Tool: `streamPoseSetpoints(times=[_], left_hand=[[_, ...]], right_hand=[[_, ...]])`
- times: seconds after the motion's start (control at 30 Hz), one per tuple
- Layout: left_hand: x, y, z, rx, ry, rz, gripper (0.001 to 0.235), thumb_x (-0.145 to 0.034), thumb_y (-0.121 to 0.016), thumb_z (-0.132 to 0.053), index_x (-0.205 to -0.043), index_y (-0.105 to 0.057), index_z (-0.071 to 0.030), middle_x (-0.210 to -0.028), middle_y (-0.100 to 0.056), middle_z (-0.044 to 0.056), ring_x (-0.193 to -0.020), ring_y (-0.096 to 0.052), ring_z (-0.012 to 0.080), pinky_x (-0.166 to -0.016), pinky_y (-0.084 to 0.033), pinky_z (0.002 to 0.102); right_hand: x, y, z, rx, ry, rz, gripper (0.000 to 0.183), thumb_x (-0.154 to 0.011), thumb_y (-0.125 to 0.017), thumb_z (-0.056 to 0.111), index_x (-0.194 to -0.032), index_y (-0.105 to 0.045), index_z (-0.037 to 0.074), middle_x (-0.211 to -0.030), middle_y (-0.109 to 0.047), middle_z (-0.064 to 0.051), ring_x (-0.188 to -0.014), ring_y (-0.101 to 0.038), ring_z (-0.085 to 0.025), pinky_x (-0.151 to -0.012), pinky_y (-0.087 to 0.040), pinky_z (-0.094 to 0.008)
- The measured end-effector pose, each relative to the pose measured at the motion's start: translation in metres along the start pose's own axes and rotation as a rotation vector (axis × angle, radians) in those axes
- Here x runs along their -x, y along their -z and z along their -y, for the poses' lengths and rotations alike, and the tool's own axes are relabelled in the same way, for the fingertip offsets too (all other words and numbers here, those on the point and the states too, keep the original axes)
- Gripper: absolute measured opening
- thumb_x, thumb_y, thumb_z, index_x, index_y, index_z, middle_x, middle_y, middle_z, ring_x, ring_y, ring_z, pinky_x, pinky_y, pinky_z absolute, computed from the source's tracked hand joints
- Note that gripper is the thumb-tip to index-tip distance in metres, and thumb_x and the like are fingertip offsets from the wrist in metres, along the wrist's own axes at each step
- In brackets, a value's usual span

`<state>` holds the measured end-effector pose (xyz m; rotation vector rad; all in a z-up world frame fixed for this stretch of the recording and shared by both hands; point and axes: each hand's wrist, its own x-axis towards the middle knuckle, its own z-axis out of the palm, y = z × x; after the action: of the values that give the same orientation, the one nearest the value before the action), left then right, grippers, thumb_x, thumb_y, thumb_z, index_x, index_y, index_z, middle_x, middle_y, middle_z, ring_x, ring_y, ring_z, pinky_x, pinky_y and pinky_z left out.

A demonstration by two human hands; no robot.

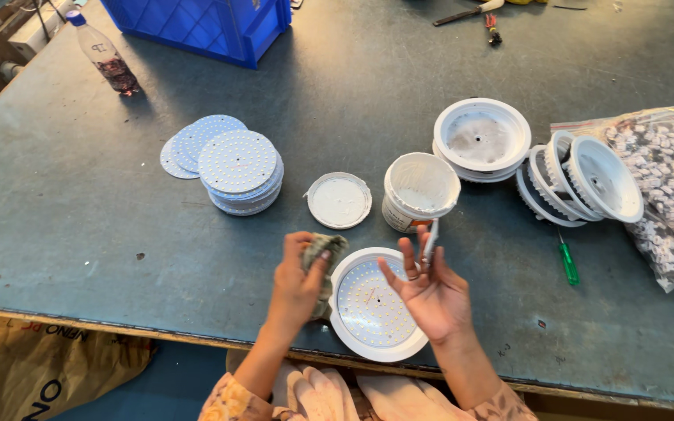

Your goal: The person wipes a white plastic light housing with a cloth, then applies white paste from a container using a small spatula to the interior. They repeat this process on multiple housings and also apply paste to the back of circular LED boards before placing them into the housings.

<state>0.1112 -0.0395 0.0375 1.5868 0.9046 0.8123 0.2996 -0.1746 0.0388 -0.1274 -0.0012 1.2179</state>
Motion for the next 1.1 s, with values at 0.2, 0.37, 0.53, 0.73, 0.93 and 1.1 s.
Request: streamPoseSetpoints(times=[0.2,0.37,0.53,0.73,0.93,1.1], left_hand=[[-0.02,0.065,0.019,0.162,-0.111,0.092,0.042,-0.103,-0.058,-0.037,-0.122,-0.065,0.0,-0.131,-0.071,0.015,-0.122,-0.061,0.0198,-0.105,-0.045,0.034],[-0.028,0.085,0.024,0.873,0.009,0.018,0.061,-0.102,-0.05,-0.056,-0.129,-0.057,-0.003,-0.14,-0.066,0.018,-0.138,-0.054,0.028,-0.116,-0.037,0.042],[-0.035,0.07,0.012,1.703,0.098,0.133,0.059,-0.103,-0.053,-0.054,-0.133,-0.057,-0.003,-0.143,-0.059,0.017,-0.137,-0.051,0.032,-0.115,-0.041,0.046],[-0.05,0.051,0.015,1.518,-0.02,0.17,0.054,-0.102,-0.052,-0.05,-0.129,-0.059,-0.004,-0.133,-0.065,0.019,-0.127,-0.057,0.0325,-0.107,-0.045,0.045],[-0.023,0.023,0.04,-0.474,-0.533,0.045,0.024,-0.103,-0.056,-0.029,-0.097,-0.066,-0.008,-0.088,-0.067,0.009,-0.086,-0.063,0.0291,-0.077,-0.044,0.042],[-0.025,0.016,0.059,-0.568,-0.473,0.042,0.028,-0.103,-0.055,-0.028,-0.083,-0.061,-0.009,-0.074,-0.065,0.009,-0.069,-0.061,0.0315,-0.069,-0.045,0.043]], right_hand=[[-0.002,0.026,0.027,0.079,0.075,-0.087,0.033,-0.102,-0.06,0.02,-0.132,-0.067,0.008,-0.117,-0.076,-0.01,-0.117,-0.068,-0.026,-0.108,-0.044,-0.052],[0.009,0.054,0.064,0.098,0.204,-0.179,0.029,-0.108,-0.061,0.019,-0.134,-0.07,0.01,-0.116,-0.076,-0.016,-0.116,-0.072,-0.025,-0.095,-0.05,-0.037],[0.016,0.064,0.062,0.092,0.208,-0.203,0.026,-0.108,-0.06,0.019,-0.13,-0.072,0.011,-0.115,-0.078,-0.009,-0.115,-0.073,-0.023,-0.085,-0.048,-0.034],[0.017,0.065,0.054,0.082,0.192,-0.203,0.024,-0.108,-0.061,0.017,-0.127,-0.074,0.01,-0.114,-0.078,-0.006,-0.111,-0.073,-0.022,-0.081,-0.047,-0.033],[0.024,0.067,0.072,0.104,0.255,-0.211,0.015,-0.105,-0.064,0.018,-0.111,-0.073,0.008,-0.108,-0.077,-0.007,-0.102,-0.071,-0.023,-0.079,-0.047,-0.033],[0.035,0.077,0.078,0.126,0.295,-0.255,0.016,-0.104,-0.063,0.018,-0.111,-0.074,0.008,-0.106,-0.077,-0.007,-0.097,-0.069,-0.022,-0.077,-0.047,-0.033]])
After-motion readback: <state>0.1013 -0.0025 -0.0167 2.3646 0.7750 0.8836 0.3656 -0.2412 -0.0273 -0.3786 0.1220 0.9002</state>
